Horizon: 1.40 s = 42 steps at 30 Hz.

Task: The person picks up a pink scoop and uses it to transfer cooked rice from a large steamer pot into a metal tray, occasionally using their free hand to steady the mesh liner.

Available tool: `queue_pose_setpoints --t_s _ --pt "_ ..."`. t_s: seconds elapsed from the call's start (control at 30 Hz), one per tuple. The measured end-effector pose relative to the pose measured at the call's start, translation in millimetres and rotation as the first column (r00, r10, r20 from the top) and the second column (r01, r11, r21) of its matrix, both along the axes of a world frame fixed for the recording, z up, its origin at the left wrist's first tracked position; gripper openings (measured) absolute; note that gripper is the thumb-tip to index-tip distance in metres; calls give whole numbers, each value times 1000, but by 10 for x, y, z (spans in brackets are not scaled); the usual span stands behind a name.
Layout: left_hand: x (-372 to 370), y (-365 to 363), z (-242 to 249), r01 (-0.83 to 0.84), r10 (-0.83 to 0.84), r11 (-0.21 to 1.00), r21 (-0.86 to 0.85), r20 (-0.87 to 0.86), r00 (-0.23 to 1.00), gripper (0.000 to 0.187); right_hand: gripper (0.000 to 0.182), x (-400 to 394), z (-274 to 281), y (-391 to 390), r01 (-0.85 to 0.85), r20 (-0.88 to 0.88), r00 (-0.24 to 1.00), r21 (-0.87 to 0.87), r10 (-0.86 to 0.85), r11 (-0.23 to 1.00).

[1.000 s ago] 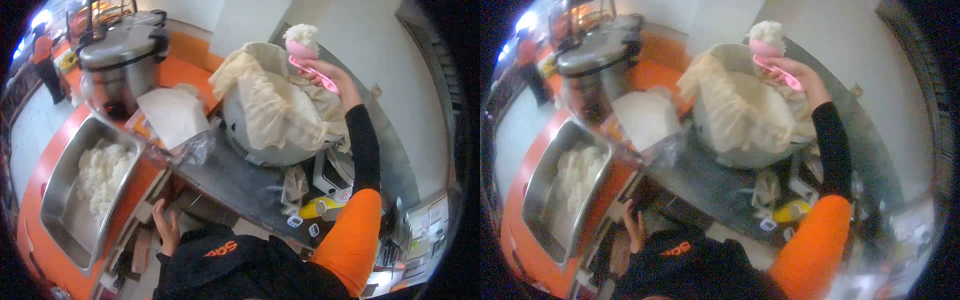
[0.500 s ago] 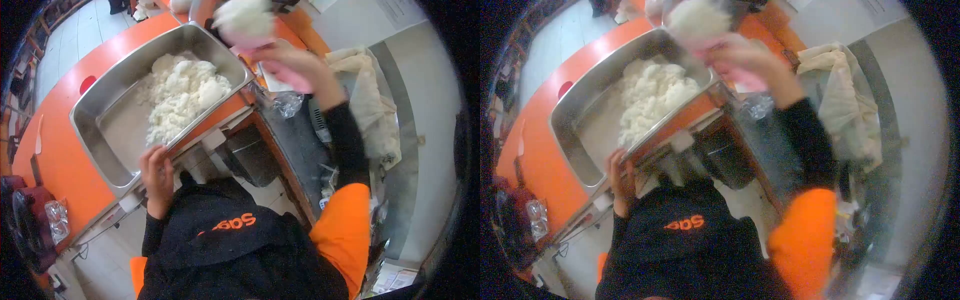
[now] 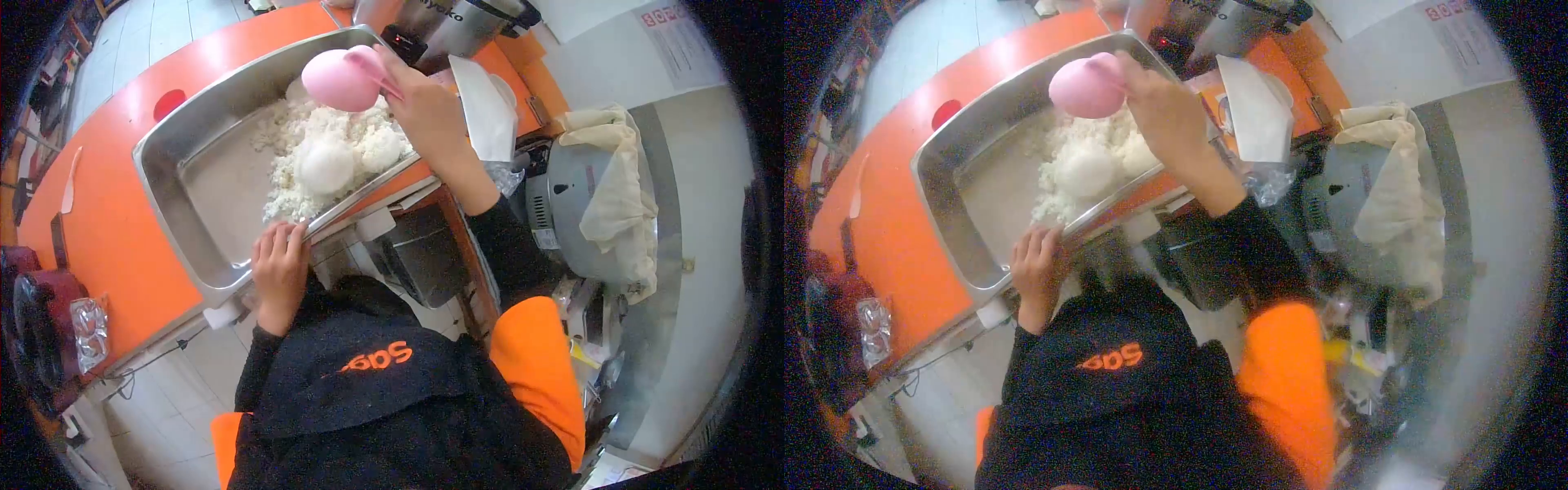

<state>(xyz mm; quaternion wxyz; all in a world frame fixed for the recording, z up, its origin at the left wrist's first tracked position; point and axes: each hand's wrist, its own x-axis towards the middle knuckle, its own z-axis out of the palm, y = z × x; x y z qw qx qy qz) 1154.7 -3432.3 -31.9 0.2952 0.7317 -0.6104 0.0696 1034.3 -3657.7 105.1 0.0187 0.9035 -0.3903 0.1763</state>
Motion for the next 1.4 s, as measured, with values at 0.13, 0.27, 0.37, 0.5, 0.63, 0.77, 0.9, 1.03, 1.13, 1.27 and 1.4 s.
queue_pose_setpoints --t_s 0.13,0.27,0.37,0.5,0.63,0.77,0.9,1.03,1.13,1.27,1.4 --pt "29 17 -40 5 -5 1000 -29 26 1000 25 49 -324 -139 -26 13 -48 999 188 -4 982" --pt "116 68 28 9 -9 999 -48 -1 1000 27 50 -490 143 54 -69 -253 956 304 151 950" --pt "136 157 76 13 -30 983 -183 -90 996 30 47 -172 -12 54 -133 -524 772 421 360 897" --pt "326 334 199 -117 68 932 -344 -153 986 33 42 291 -740 153 -259 -369 858 289 357 922" --pt "771 489 371 -594 585 768 -239 -116 803 46 39 487 -432 -175 -389 -220 884 145 413 910" --pt "1116 571 87 -663 572 749 -9 -497 653 57 44 341 -152 -749 22 -425 903 199 67 980" --pt "1246 544 -239 -466 378 874 136 -794 476 61 50 563 -989 -754 71 -413 911 164 3 984" --pt "1229 542 -145 -411 335 900 147 -837 433 59 30 724 -1184 -350 8 -383 920 244 89 970" --pt "1275 571 -209 -437 430 878 193 -718 547 56 28 594 -945 115 -43 -288 949 288 129 957" --pt "1569 623 -426 -364 294 925 109 -811 506 55 28 226 -215 300 -112 -146 974 361 175 926" --pt "1549 525 -182 -353 333 920 168 -811 482 59 39 -201 -291 341 241 74 962 220 -262 945"
